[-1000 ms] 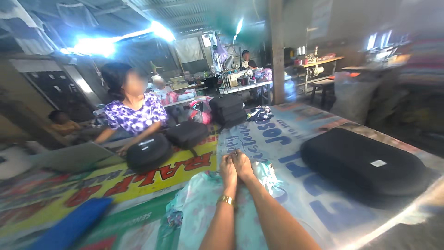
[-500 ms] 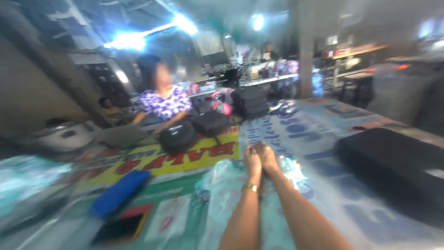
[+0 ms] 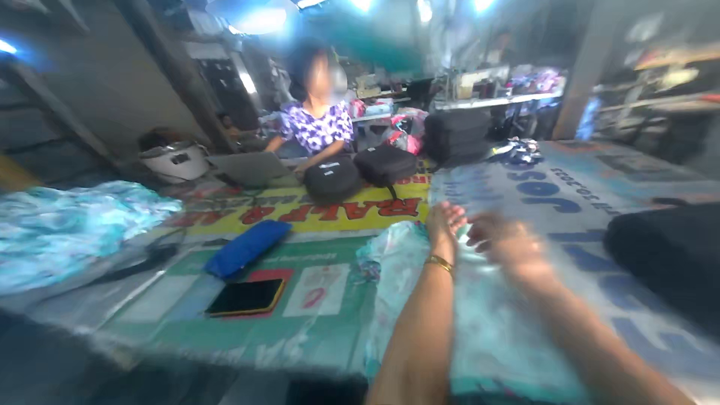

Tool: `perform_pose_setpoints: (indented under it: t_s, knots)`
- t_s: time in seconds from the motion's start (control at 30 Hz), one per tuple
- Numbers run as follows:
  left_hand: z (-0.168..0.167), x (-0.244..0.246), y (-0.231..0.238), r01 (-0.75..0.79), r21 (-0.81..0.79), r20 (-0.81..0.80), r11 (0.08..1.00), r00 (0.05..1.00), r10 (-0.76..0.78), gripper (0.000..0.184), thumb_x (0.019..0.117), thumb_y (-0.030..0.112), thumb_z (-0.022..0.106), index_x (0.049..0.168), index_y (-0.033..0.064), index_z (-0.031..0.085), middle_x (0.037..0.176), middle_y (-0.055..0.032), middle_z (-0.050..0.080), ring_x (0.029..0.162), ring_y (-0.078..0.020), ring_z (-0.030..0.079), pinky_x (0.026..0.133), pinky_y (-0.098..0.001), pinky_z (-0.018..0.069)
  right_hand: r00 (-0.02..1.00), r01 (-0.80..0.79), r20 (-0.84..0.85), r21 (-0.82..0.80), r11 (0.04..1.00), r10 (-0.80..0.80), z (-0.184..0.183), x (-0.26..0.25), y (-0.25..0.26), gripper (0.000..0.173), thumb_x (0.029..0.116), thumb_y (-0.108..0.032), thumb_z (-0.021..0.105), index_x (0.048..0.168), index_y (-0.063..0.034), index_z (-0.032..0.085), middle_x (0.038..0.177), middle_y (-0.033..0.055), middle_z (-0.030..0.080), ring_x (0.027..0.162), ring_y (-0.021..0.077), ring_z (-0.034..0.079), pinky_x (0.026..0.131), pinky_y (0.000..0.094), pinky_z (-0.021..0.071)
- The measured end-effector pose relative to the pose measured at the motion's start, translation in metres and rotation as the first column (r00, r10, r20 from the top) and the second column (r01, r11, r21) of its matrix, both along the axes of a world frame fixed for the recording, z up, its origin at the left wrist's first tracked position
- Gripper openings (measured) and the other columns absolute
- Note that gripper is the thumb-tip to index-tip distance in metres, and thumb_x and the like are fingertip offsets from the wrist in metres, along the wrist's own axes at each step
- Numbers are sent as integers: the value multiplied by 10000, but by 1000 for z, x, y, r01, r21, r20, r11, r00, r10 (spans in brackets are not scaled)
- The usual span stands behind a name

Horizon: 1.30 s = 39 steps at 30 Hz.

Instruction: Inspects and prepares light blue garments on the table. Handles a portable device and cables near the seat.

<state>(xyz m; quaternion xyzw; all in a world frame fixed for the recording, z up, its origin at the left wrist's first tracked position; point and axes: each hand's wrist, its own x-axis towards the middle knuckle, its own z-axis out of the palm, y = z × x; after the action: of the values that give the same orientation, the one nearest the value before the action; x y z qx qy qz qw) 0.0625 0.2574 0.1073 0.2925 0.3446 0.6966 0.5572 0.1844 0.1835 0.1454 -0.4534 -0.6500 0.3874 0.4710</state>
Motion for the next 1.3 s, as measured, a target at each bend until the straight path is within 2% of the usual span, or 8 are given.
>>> perform_pose_setpoints:
  t_s: [0.13, 0.33, 0.47, 0.6, 0.7, 0.9, 1.07, 1.3]
  knots:
    - [32, 8, -14, -53, 29, -118, 998, 991, 57, 393, 1112, 315, 371, 1360, 45, 512, 1129, -105, 671, 950, -189, 671, 782, -373, 563, 606, -298, 793, 152, 943, 64, -43, 61, -45, 345, 1040, -163, 521, 1357, -148, 657, 1395, 111, 631, 1269, 297, 616, 1056, 532, 491]
    - [142, 13, -94, 205, 533, -454, 821, 888, 73, 274, 1109, 187, 382, 1216, 22, 574, 985, -75, 707, 864, -190, 714, 687, -345, 609, 650, -169, 746, 328, 930, -145, -35, 123, -83, 291, 1025, -137, 559, 1283, -111, 692, 1287, 114, 685, 1143, 290, 682, 967, 525, 554]
    - [132, -2, -175, 717, 285, -956, 637, 262, 132, 117, 1023, 125, 565, 1048, 63, 661, 856, -10, 661, 725, -90, 635, 642, -273, 561, 864, 13, 474, 312, 950, -167, -17, 137, -113, 241, 1019, -164, 523, 1149, -121, 721, 820, -23, 669, 652, 43, 603, 615, 254, 537]
    - [54, -7, -227, 685, -20, -961, 729, -215, 176, 359, 996, 480, 598, 1053, 141, 702, 908, -19, 693, 819, -174, 683, 674, -406, 547, 950, -122, 305, 180, 976, 62, -25, 140, -140, 188, 1003, -167, 541, 1039, -105, 715, 730, -95, 623, 589, -44, 532, 546, 138, 466]
    - [14, 3, -242, 611, 94, -973, 786, -111, 202, 320, 939, 426, 689, 1036, 125, 730, 959, -77, 697, 866, -255, 692, 691, -442, 562, 951, -197, 269, 152, 969, 151, -29, 136, -154, 230, 1043, -215, 532, 1057, -83, 720, 771, -107, 620, 636, -82, 523, 579, 101, 449]
    - [1, 2, -247, 442, 237, -936, 865, 343, 81, 214, 1015, 188, 572, 1019, 81, 757, 947, -8, 688, 842, -30, 644, 744, -182, 546, 969, -160, 216, 194, 968, 117, -27, 119, -173, 288, 1073, -314, 517, 1079, -99, 709, 810, -102, 644, 677, -79, 574, 607, 103, 497]
    - [10, -1, -246, 301, 218, -688, 929, 723, -72, 142, 1007, 78, 574, 1007, 12, 700, 824, 24, 677, 701, 1, 622, 634, -158, 533, 905, 6, 386, 412, 911, -180, -24, 62, -180, 602, 912, -644, 632, 1067, -62, 632, 750, -16, 641, 610, 11, 568, 526, 198, 482]
    - [12, -25, -258, 92, 428, -642, 899, 731, 231, 123, 925, -16, 610, 1019, 18, 682, 934, 21, 690, 821, 0, 653, 733, -152, 568, 837, 2, 451, 563, 826, -309, -44, 52, -188, 269, 889, -173, 676, 1120, -73, 582, 831, 52, 659, 570, 87, 555, 480, 202, 440]
